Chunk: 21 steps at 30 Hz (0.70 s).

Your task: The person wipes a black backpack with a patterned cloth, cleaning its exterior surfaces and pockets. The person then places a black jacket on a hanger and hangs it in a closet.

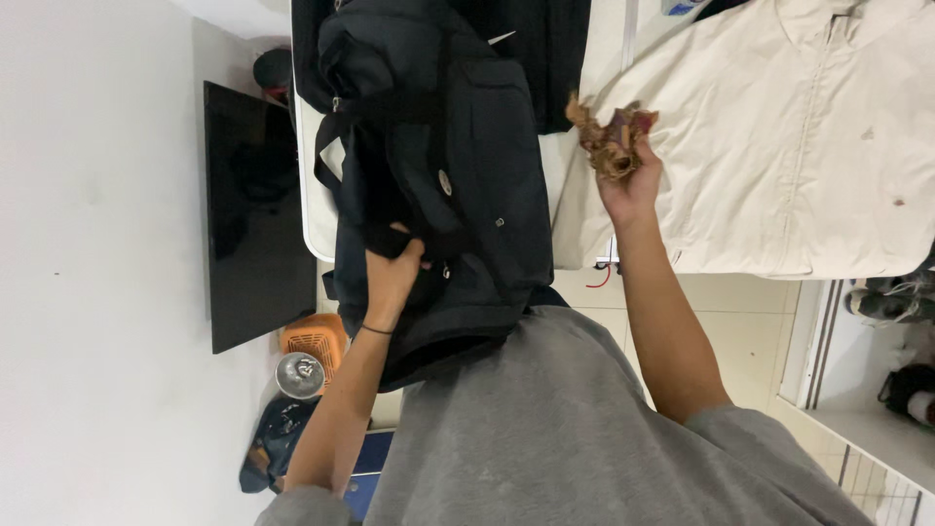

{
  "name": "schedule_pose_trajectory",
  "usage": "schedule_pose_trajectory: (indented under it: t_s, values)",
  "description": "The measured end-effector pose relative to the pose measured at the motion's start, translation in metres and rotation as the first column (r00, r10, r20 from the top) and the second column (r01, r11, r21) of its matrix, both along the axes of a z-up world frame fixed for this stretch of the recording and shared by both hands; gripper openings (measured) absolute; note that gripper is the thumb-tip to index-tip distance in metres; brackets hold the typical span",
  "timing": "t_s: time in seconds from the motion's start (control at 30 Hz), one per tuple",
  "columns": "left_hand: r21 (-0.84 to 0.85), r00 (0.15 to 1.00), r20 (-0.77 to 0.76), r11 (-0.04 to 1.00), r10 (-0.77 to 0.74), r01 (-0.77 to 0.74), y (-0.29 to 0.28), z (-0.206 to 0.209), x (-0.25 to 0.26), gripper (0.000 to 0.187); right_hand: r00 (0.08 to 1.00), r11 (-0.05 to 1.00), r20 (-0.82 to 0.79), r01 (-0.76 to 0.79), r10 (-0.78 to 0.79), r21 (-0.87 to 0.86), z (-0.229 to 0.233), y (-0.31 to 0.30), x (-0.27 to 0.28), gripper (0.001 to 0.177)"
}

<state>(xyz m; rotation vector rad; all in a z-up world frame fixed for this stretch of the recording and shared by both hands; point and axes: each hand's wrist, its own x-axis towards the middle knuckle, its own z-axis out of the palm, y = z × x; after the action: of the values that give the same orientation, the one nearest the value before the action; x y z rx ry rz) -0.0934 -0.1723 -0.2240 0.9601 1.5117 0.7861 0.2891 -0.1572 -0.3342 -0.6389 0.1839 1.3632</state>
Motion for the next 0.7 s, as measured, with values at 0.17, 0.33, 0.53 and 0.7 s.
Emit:
schedule_pose_trajectory:
  t_s: [0.17, 0.33, 0.53, 0.7]
  values:
    - [-0.422, 0.941, 0.239, 0.898, 0.24, -0.122, 0.006, -0.052, -0.034, 0.042, 0.94, 0.977, 0.268, -0.214, 0.209, -0.012, -0.035, 0.047, -0.082, 0.039]
    - [-0.573, 0.705, 0.561, 0.818, 0.434, -0.046, 0.047, -0.086, -0.028, 0.047, 0.187, 0.851, 0.936, -0.496, 0.299, -0.172, -0.061, 0.067, -0.185, 0.052]
    - [-0.352, 0.87, 0.441, 0.934, 0.219, -0.057, 0.066, -0.103, 0.002, 0.056, -0.48, 0.253, 0.786, -0.765, 0.391, -0.593, -0.019, 0.028, -0.175, 0.037]
    - [-0.276, 0.901, 0.432, 0.956, 0.034, 0.096, 0.066, -0.076, 0.008, 0.066, -0.222, 0.442, 0.939, -0.837, 0.265, -0.322, 0.043, 0.047, -0.091, 0.034]
